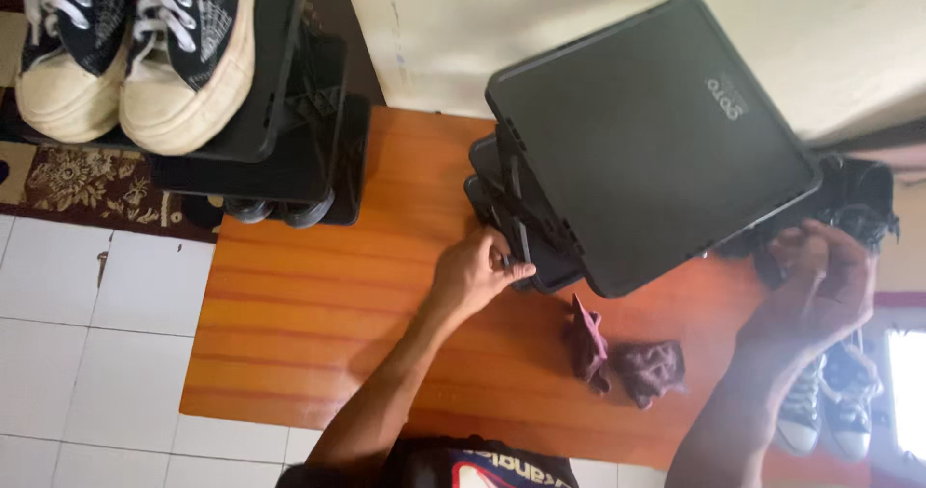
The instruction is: The person wipes a black plastic shoe rack component with a purple cloth. They then wipe a black shoe rack tray and place it on top of the assembled rack. Finally, they wipe a black high-heeled shoe and place it on the rack.
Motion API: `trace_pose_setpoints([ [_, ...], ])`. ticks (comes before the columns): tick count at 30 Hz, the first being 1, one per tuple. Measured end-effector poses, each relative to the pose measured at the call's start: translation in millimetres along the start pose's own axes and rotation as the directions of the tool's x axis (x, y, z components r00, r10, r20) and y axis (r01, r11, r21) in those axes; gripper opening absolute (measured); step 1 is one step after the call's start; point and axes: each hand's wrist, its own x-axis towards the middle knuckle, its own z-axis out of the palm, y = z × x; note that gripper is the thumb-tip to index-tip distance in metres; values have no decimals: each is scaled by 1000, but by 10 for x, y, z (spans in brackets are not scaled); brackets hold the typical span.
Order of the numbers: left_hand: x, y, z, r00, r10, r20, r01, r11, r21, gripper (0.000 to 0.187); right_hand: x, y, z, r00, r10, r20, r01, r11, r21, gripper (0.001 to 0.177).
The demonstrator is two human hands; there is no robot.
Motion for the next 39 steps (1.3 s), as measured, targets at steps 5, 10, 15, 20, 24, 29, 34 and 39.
trace_pose_setpoints([
  [5, 246, -137, -285, 956, 25, -293, -194, 802, -565, 57, -218, -1267, 583, 793, -322, 517, 554, 734, -393, 32],
  [10, 728, -76, -358, 924, 173, -340, -381, 453, -806, 58, -265, -1555, 1408, 735, -303, 607, 601, 706, -374, 48],
  [15, 957, -8, -241, 962, 212, -174, -239, 336, -911, 47, -246, -1356, 1610, 779, -284, 559, 575, 679, -456, 45],
  [20, 1003, -28, -93, 967, 202, -154, -208, 283, -936, 39, -271, -1240, 1564, 756, -336, 561, 616, 656, -437, 36],
  [24, 1032, -53, -139, 963, 229, -143, -206, 283, -937, 37, -285, -1251, 1600, 757, -347, 554, 616, 663, -426, 38],
  [29, 980, -58, -197, 961, 245, -125, -199, 308, -930, 37, -334, -1268, 1645, 753, -326, 571, 623, 632, -461, 41],
  [34, 1002, -13, -271, 961, 267, -72, -143, 255, -956, 37, -273, -1349, 1669, 712, -338, 616, 677, 565, -472, 41],
  [39, 1044, -123, -211, 955, 273, -115, -208, 339, -917, 38, -246, -1341, 1684, 690, -269, 672, 692, 516, -505, 39],
])
